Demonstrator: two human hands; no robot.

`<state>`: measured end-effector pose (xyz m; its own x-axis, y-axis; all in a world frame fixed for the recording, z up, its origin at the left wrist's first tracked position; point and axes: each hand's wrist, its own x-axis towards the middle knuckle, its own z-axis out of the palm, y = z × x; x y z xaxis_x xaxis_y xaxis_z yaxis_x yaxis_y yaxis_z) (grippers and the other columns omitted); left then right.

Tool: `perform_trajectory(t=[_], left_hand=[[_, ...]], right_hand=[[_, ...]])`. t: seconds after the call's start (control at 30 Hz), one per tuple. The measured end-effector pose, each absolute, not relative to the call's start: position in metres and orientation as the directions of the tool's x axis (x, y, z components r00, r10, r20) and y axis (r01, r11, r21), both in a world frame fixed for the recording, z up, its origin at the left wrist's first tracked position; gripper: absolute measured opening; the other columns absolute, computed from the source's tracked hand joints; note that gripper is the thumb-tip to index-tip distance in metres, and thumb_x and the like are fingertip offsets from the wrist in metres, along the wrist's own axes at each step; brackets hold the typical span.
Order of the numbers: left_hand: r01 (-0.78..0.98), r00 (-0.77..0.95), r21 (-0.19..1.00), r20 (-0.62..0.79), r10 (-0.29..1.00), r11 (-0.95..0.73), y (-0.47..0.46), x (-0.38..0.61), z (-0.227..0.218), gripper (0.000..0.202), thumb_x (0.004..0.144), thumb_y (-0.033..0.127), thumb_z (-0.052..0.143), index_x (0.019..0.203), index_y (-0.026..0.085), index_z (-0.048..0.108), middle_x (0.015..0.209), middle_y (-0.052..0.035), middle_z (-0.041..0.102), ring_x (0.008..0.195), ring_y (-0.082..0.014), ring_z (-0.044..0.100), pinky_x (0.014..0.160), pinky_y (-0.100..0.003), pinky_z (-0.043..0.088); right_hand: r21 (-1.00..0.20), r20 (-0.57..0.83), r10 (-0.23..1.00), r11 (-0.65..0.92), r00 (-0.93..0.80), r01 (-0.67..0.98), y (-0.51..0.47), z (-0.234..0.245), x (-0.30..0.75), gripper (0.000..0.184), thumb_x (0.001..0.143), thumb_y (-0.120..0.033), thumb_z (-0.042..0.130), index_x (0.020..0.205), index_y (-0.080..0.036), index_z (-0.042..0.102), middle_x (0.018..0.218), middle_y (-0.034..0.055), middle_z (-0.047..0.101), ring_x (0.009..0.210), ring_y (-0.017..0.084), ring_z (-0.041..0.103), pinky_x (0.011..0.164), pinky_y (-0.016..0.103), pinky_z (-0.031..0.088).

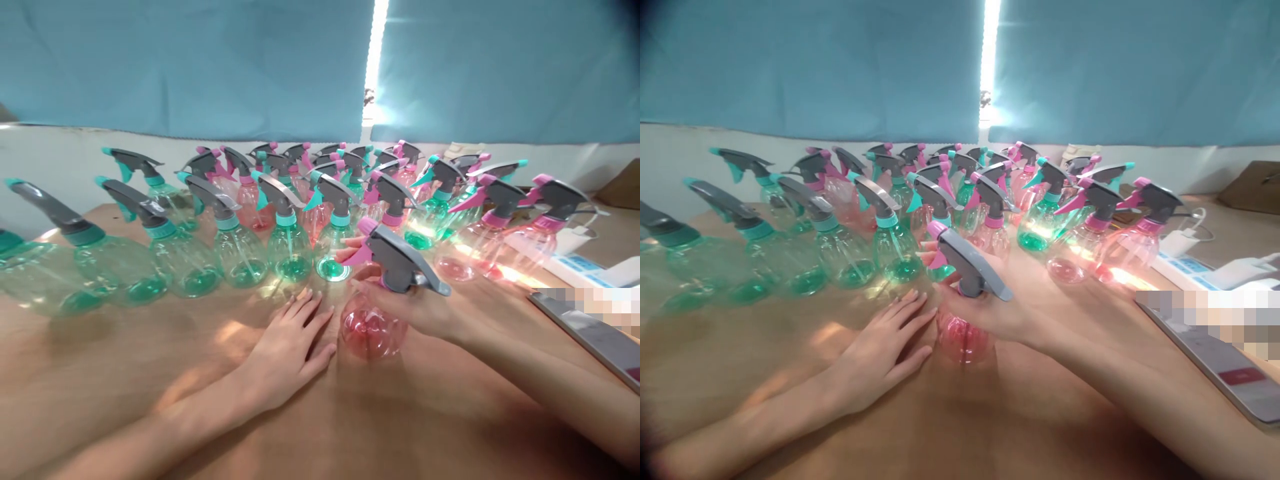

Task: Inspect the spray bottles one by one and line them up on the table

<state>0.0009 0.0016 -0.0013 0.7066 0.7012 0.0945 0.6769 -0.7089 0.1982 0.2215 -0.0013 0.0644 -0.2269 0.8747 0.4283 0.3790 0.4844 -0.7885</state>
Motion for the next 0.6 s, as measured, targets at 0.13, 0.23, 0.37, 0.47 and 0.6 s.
perform_trajectory(t=[0.13,0.23,0.37,0.47,0.6], left_hand=[[0.677,0.709,0.189,0.091,0.699,-0.711,0.002,0.0,-0.002,0.052,0.098,0.046,0.045,0.142,0.016,0.048,0.152,-0.0124,0.038,0.143,-0.0322,0.027,0.114,-0.052,0.028],[0.676,0.71,0.182,0.098,0.697,-0.714,0.002,0.0,-0.002,0.053,0.099,0.046,0.044,0.142,0.017,0.047,0.153,-0.0122,0.037,0.143,-0.032,0.027,0.114,-0.052,0.028],[0.676,0.707,0.188,0.104,0.699,-0.712,0.002,0.001,-0.002,0.052,0.098,0.046,0.044,0.14,0.016,0.049,0.152,-0.0127,0.038,0.142,-0.0328,0.029,0.113,-0.053,0.029],[0.674,0.704,0.197,0.123,0.7,-0.712,0.003,0.002,-0.001,0.05,0.098,0.045,0.046,0.139,0.017,0.05,0.151,-0.0125,0.04,0.141,-0.0327,0.031,0.112,-0.053,0.031],[0.682,0.699,0.187,0.121,0.705,-0.708,0.003,0.002,0.0,0.048,0.098,0.043,0.046,0.138,0.017,0.051,0.15,-0.0136,0.042,0.14,-0.0335,0.033,0.11,-0.055,0.033]], right_hand=[[-0.852,0.384,0.896,0.437,-0.225,0.287,-0.001,0.069,0.219,0.04,0.079,-0.023,0.061,0.118,-0.031,0.061,0.087,-0.0002,0.071,0.079,0.017,0.068,0.074,0.034,0.059],[-0.855,0.373,0.895,0.434,-0.246,0.284,-0.001,0.069,0.219,0.039,0.076,-0.02,0.057,0.114,-0.031,0.061,0.092,0.0003,0.071,0.079,0.017,0.067,0.073,0.035,0.058],[-0.838,0.36,0.907,0.417,-0.218,0.351,-0.002,0.075,0.219,0.03,0.075,-0.022,0.057,0.104,-0.029,0.063,0.091,0.0009,0.069,0.081,0.018,0.067,0.072,0.034,0.057],[-0.811,0.366,0.911,0.412,-0.189,0.414,-0.005,0.084,0.217,0.017,0.075,-0.024,0.059,0.091,-0.027,0.062,0.079,-0.0009,0.066,0.067,0.015,0.062,0.062,0.029,0.054],[-0.745,0.422,0.894,0.437,-0.152,0.504,-0.008,0.086,0.218,0.009,0.077,-0.027,0.06,0.073,-0.025,0.053,0.054,-0.0061,0.047,0.044,0.01,0.041,0.044,0.025,0.041]])
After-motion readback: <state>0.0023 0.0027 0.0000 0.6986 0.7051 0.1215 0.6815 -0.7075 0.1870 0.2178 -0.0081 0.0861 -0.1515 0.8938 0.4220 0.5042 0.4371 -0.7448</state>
